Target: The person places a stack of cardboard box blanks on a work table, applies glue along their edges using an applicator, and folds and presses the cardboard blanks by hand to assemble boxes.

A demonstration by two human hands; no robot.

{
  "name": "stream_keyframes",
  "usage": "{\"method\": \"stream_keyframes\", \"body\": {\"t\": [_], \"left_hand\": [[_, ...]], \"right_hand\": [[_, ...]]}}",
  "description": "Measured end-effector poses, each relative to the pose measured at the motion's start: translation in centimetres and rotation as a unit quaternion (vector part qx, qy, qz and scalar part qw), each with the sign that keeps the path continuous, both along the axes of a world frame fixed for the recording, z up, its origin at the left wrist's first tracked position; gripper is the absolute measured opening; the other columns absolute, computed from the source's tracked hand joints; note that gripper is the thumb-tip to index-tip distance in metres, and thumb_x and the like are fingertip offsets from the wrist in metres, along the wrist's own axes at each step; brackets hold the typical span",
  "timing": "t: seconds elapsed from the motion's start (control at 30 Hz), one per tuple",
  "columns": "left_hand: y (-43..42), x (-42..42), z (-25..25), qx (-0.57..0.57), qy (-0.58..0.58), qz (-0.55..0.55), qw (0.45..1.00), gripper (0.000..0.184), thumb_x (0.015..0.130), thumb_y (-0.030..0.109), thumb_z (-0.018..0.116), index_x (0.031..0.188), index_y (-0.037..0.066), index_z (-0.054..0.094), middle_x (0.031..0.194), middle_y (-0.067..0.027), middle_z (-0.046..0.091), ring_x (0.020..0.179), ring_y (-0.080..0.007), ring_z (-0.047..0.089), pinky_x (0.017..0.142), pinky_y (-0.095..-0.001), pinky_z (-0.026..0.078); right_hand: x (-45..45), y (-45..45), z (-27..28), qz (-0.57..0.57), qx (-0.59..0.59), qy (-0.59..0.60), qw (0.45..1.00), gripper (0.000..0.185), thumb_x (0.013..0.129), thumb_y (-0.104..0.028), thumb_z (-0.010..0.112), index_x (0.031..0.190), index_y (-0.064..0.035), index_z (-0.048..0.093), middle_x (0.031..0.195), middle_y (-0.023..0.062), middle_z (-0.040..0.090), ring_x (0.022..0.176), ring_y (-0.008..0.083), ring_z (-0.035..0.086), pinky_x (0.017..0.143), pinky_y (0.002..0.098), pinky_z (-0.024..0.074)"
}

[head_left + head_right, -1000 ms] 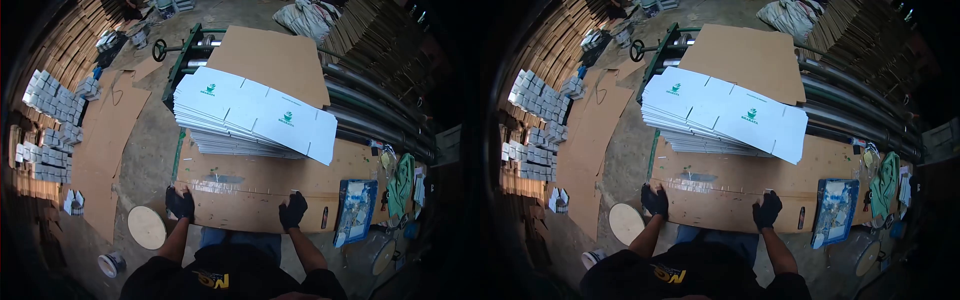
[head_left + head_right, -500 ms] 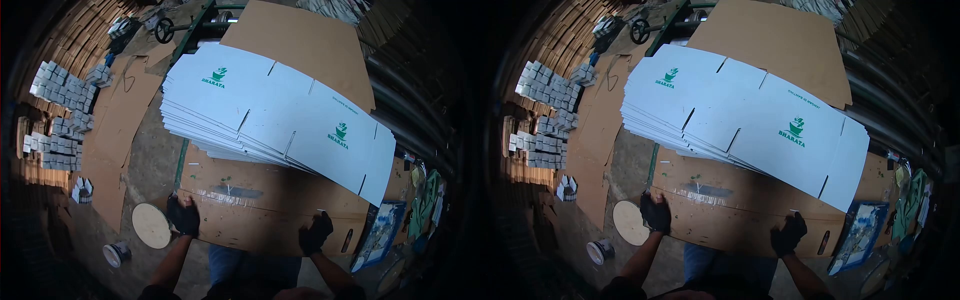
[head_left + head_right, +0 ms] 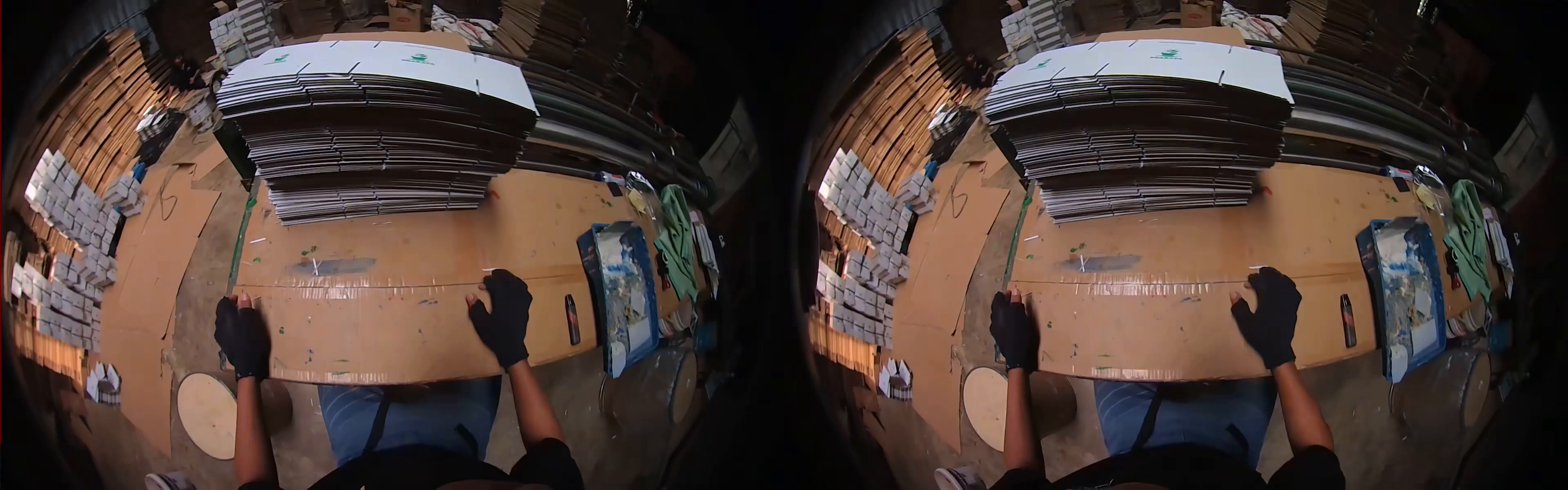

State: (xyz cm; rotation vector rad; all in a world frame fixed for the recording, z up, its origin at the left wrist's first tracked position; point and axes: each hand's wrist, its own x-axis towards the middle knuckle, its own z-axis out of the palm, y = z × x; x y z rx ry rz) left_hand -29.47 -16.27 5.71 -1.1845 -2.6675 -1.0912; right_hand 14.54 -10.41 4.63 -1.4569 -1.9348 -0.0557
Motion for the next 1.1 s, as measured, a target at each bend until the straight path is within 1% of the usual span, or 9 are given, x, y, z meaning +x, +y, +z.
{"method": "stream_keyframes", "body": {"t": [0.07, 0.13, 0.2, 0.3, 0.47, 0.53, 0.57, 0.97, 1.1], "left_hand": [[-0.3, -0.7, -0.9, 0.008, 0.019, -0.006, 1.0, 0.047, 0.103, 0.042, 0.053, 0.11, -0.002, 0.065, 0.111, -0.0233, 0.071, 0.103, -0.042, 0.068, 0.088, -0.0494, 0.051], [-0.2, -0.8, -1.2, 0.014, 0.045, -0.013, 0.999, 0.049, 0.102, 0.044, 0.054, 0.112, -0.002, 0.065, 0.113, -0.0229, 0.071, 0.104, -0.0417, 0.068, 0.089, -0.0494, 0.051], [-0.3, -0.5, -0.8, -0.009, 0.076, -0.009, 0.997, 0.05, 0.101, 0.046, 0.054, 0.112, -0.002, 0.066, 0.114, -0.0235, 0.071, 0.105, -0.0418, 0.068, 0.09, -0.0501, 0.051], [-0.5, -0.6, -0.7, -0.009, 0.078, -0.012, 0.997, 0.052, 0.101, 0.047, 0.055, 0.114, -0.002, 0.066, 0.115, -0.0235, 0.07, 0.108, -0.0414, 0.067, 0.092, -0.0497, 0.05], [-0.8, -1.2, -1.6, 0.016, 0.077, -0.034, 0.996, 0.053, 0.1, 0.049, 0.055, 0.113, -0.001, 0.067, 0.117, -0.0228, 0.07, 0.11, -0.0411, 0.066, 0.094, -0.0499, 0.049], [-1.0, -1.1, -1.6, 0.024, 0.079, -0.034, 0.996, 0.052, 0.1, 0.049, 0.056, 0.114, 0.0, 0.067, 0.117, -0.0224, 0.07, 0.109, -0.0411, 0.066, 0.094, -0.0503, 0.049], [-1.1, -1.0, -1.6, 0.03, 0.084, -0.038, 0.995, 0.051, 0.1, 0.048, 0.056, 0.114, 0.0, 0.066, 0.117, -0.022, 0.07, 0.109, -0.041, 0.066, 0.094, -0.0506, 0.049], [-1.1, -1.0, -0.9, 0.012, 0.059, -0.016, 0.998, 0.051, 0.098, 0.049, 0.058, 0.115, 0.003, 0.067, 0.115, -0.0205, 0.071, 0.108, -0.0394, 0.067, 0.094, -0.0515, 0.049], [-0.9, -1.0, -0.8, 0.014, 0.051, -0.009, 0.999, 0.051, 0.098, 0.05, 0.058, 0.114, 0.003, 0.068, 0.114, -0.0206, 0.071, 0.108, -0.0396, 0.067, 0.094, -0.0514, 0.049]], "right_hand": [[-0.3, 0.3, -0.8, -0.009, 0.023, 0.013, 1.0, 0.037, 0.083, -0.023, 0.081, 0.11, -0.0041, 0.064, 0.112, 0.0157, 0.068, 0.106, 0.0335, 0.063, 0.094, 0.0437, 0.0486], [-0.8, 1.6, -2.9, -0.083, -0.012, 0.29, 0.953, 0.048, 0.086, -0.03, 0.083, 0.12, -0.002, 0.064, 0.114, 0.0164, 0.067, 0.108, 0.0307, 0.064, 0.093, 0.0405, 0.051], [-1.3, 4.0, 0.7, -0.065, 0.002, 0.347, 0.936, 0.056, 0.087, -0.033, 0.083, 0.127, 0.0002, 0.061, 0.117, 0.0166, 0.067, 0.107, 0.0301, 0.065, 0.093, 0.0395, 0.0519], [-2.7, 7.7, 10.1, -0.033, 0.224, 0.239, 0.944, 0.059, 0.089, -0.035, 0.082, 0.132, -0.0019, 0.06, 0.122, 0.0146, 0.065, 0.111, 0.0273, 0.064, 0.095, 0.037, 0.0502], [-2.6, 17.0, 18.3, -0.04, 0.285, 0.226, 0.93, 0.073, 0.088, -0.057, 0.075, 0.131, 0.0005, 0.06, 0.13, 0.0203, 0.063, 0.124, 0.0352, 0.059, 0.105, 0.0413, 0.0456], [-2.0, 18.2, 19.6, 0.058, 0.077, 0.272, 0.957, 0.068, 0.093, -0.055, 0.07, 0.128, 0.0024, 0.064, 0.125, 0.0204, 0.068, 0.119, 0.0322, 0.063, 0.104, 0.0382, 0.0466], [-1.5, 20.2, 18.8, 0.071, 0.114, 0.264, 0.955, 0.06, 0.098, -0.05, 0.067, 0.129, 0.0011, 0.066, 0.122, 0.017, 0.071, 0.118, 0.0218, 0.063, 0.104, 0.0331, 0.0446], [-1.3, 17.4, 19.8, 0.032, 0.06, 0.169, 0.983, 0.068, 0.077, -0.054, 0.081, 0.125, -0.0078, 0.07, 0.111, 0.0149, 0.075, 0.1, 0.0276, 0.071, 0.089, 0.0387, 0.0524], [-0.8, 17.0, 20.4, 0.028, 0.067, 0.132, 0.989, 0.056, 0.083, -0.047, 0.08, 0.123, -0.0082, 0.072, 0.11, 0.0119, 0.076, 0.1, 0.0233, 0.072, 0.088, 0.0352, 0.0522]]}}
